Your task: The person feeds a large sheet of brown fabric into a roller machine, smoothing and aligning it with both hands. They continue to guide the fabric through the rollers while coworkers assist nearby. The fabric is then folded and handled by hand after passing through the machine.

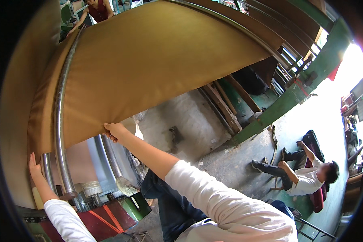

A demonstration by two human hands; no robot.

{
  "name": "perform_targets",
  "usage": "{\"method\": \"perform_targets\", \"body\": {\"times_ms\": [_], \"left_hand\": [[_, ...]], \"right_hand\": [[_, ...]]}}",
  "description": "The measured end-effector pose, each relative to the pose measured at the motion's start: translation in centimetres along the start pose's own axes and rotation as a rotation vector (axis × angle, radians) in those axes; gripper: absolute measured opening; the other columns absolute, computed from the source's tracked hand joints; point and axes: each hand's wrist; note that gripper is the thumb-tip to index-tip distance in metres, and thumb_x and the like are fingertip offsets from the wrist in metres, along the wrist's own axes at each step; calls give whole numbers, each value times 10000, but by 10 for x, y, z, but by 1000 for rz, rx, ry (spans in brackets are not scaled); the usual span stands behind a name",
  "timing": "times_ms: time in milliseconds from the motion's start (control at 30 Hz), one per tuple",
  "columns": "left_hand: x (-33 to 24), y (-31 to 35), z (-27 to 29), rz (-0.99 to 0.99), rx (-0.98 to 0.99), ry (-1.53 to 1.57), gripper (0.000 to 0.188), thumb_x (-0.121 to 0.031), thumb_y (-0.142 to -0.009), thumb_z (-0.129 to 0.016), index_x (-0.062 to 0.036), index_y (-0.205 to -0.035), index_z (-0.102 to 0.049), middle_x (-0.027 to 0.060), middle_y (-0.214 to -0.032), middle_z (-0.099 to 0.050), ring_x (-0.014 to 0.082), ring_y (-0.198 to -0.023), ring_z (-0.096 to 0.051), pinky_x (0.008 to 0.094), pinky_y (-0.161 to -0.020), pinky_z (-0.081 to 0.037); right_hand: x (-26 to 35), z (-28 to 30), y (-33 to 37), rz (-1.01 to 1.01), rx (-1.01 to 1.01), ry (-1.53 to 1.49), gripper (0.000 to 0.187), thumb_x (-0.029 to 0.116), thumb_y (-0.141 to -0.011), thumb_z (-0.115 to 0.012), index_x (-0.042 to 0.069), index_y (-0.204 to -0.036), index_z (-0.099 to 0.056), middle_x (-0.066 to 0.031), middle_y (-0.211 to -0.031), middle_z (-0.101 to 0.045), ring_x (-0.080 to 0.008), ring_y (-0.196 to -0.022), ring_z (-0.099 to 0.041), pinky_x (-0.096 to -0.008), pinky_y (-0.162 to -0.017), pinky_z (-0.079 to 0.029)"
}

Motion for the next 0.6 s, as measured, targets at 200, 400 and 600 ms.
{"method": "perform_targets", "body": {"times_ms": [200, 400, 600], "left_hand": [[3, 34, -33, 173, 198, 109, 445, -275, -969, -284, -48, -1351, -259, 1, -1215, -541, 218, -1173, -427, 428, -1067, -223], [13, 32, -63, 49, -119, 178, 430, -171, -968, -220, -11, -1366, -190, 50, -1222, -535, 190, -1198, -420, 392, -1068, -219], [21, -34, -16, -33, -221, 88, 422, -121, -949, -226, -23, -1360, -222, 41, -1230, -531, 145, -1175, -449, 317, -988, -326]], "right_hand": [[0, 1, 2, 11, -8, 0, 387, 349, -904, -450, 48, -690, -567, -4, -543, -429, -106, -447, -322, -267, -433, -275], [0, 13, 2, 17, 82, -4, 365, 363, -890, -480, 50, -717, -554, -11, -557, -457, -106, -447, -333, -270, -425, -287], [13, 13, 13, 130, -259, -153, 296, 321, -841, -545, 32, -783, -511, -47, -575, -492, -124, -407, -387, -287, -358, -285]]}}
Point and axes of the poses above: each hand's wrist, its own y-axis away from the middle knuckle, its own z-axis out of the back of the hand, x = y × z
